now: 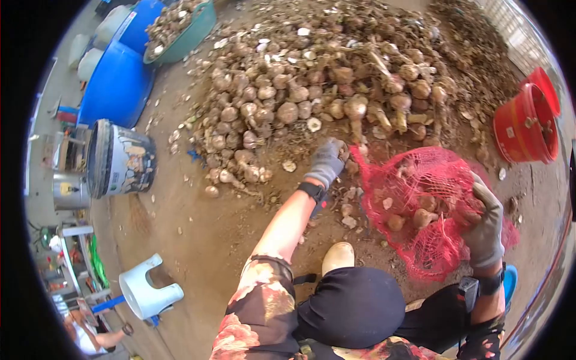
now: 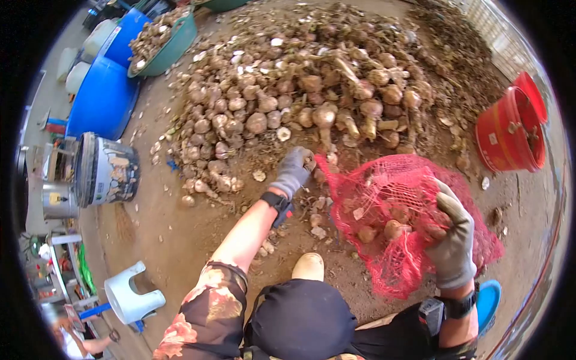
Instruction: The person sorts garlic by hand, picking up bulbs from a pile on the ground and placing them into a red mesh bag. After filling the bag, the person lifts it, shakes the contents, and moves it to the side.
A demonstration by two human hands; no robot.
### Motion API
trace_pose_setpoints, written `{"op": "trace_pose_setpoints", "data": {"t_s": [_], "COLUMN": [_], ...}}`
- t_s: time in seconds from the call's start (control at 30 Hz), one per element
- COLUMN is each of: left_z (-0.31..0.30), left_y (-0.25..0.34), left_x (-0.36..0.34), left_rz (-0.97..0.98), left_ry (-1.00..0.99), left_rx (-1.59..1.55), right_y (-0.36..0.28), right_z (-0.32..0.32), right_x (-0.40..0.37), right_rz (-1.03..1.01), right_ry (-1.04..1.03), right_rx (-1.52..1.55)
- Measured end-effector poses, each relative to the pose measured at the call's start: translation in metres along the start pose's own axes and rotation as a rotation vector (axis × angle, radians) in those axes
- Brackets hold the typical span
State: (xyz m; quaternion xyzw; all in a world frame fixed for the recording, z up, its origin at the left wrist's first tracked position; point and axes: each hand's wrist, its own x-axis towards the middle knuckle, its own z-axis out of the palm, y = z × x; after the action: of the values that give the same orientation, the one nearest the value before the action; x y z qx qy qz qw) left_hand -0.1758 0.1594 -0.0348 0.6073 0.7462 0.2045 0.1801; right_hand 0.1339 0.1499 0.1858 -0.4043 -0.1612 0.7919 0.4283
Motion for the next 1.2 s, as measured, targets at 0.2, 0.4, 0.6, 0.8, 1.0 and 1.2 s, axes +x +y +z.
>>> {"op": "trace_pose_setpoints", "data": {"t_s": [0.2, 0.4, 0.6, 0.8, 1.0, 1.2], "left_z": [-0.108, -0.145, -0.148, -0.119, -0.068, -0.133], "left_y": [-0.062, -0.163, -0.151, -0.091, 0.091, -0.095], "left_x": [-0.068, -0.027, -0.021, -0.089, -0.078, -0.062], "left_rz": [-0.453, -0.705, -0.743, -0.620, -0.059, -0.558], "left_ry": [0.282, -0.137, -0.252, -0.048, -0.621, 0.319], "left_rx": [-0.038, 0.208, 0.334, -1.325, -1.512, -0.182], "right_y": [0.000, 0.014, 0.013, 0.006, 0.002, -0.007], "right_z": [-0.006, -0.015, -0.012, -0.008, -0.029, -0.040], "right_x": [0.000, 0.013, 0.014, 0.013, 0.009, -0.001], "right_rz": [-0.277, -0.021, -0.311, -0.022, -0.555, -0.642], "right_ry": [-0.070, 0.000, -0.102, -0.052, 0.019, 0.000], "right_rx": [-0.544, -0.107, -0.515, -0.080, -1.207, -1.158]}}
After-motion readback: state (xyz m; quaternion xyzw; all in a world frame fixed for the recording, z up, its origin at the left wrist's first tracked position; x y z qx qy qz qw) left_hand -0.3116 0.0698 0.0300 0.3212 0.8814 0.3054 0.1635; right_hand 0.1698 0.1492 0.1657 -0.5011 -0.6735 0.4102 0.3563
